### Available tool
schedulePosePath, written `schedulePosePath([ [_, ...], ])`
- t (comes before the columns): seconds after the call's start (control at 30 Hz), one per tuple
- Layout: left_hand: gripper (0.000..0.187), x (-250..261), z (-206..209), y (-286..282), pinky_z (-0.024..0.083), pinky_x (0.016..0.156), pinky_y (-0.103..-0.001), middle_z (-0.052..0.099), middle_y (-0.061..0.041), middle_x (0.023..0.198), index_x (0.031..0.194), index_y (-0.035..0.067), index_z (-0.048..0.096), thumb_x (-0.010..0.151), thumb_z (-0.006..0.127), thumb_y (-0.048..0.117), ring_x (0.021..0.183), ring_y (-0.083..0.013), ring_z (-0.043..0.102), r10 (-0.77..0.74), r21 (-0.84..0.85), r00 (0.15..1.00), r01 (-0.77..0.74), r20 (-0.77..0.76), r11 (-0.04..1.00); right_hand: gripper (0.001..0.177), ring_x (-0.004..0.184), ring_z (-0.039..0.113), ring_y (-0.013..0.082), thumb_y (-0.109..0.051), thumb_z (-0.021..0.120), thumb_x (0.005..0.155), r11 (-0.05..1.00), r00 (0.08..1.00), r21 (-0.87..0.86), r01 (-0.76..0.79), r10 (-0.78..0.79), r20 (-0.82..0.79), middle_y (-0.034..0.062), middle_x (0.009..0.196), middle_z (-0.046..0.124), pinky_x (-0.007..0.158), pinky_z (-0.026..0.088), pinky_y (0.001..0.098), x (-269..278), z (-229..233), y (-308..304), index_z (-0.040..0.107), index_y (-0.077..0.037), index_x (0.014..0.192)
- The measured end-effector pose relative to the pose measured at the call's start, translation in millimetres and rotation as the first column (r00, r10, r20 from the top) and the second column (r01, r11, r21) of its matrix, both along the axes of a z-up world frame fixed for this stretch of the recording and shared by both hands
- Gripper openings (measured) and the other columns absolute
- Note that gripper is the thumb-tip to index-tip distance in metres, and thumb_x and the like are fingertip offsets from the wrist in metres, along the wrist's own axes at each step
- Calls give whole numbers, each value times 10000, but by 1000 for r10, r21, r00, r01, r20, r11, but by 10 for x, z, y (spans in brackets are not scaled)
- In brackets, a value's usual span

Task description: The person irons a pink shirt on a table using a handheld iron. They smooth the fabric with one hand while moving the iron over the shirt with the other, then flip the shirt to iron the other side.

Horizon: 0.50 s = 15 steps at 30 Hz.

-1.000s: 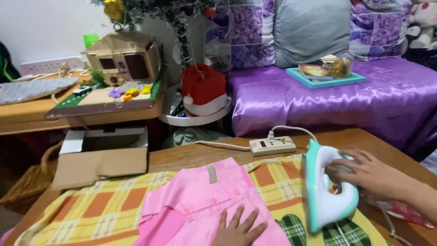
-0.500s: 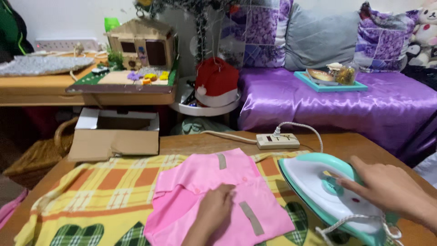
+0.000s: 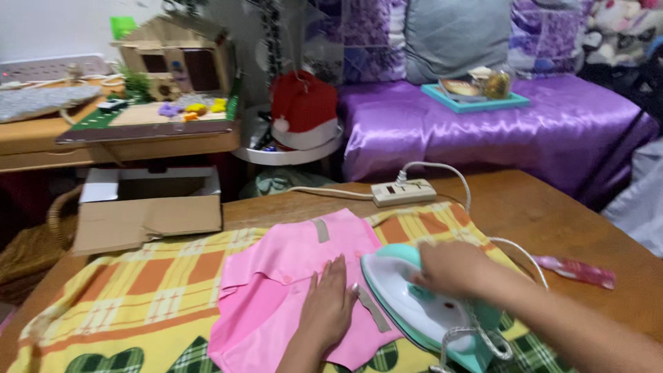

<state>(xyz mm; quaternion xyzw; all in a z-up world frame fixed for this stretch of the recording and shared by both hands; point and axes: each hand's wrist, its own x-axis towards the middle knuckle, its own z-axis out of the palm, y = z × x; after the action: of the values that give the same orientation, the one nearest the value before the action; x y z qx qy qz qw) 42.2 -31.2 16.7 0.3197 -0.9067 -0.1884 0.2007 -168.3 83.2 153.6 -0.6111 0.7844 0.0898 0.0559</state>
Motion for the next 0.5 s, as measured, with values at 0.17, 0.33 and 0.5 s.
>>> schedulePosePath([
  [0.17,821,3,114,136,-10,1214,-574,117,-109,1686,1575,72,191,973,439,572,1557,-274,44,33,-30,945,-24,325,999,635,858,755,366,-420,536,951,987,949,154,42,-87,303,193,881,749,831,569,473,-52,137,-17,299,-97,1443],
  [0.33,1108,50,363,206,-46,1229,-579,87,-100,1689,1596,83,159,829,553,779,1577,-250,7,26,37,921,-43,389,998,629,772,705,362,-434,528,1002,1000,988,-15,-7,9,154,198,846,748,730,547,517,144,107,328,294,-63,1453],
  [0.5,1150,32,375,200,-30,1210,-598,94,-89,1688,1586,93,170,775,597,788,1560,-257,27,39,5,931,-44,363,999,497,740,763,365,-407,445,1000,967,938,65,248,-256,233,180,872,727,765,590,505,313,198,23,361,-102,1383],
])
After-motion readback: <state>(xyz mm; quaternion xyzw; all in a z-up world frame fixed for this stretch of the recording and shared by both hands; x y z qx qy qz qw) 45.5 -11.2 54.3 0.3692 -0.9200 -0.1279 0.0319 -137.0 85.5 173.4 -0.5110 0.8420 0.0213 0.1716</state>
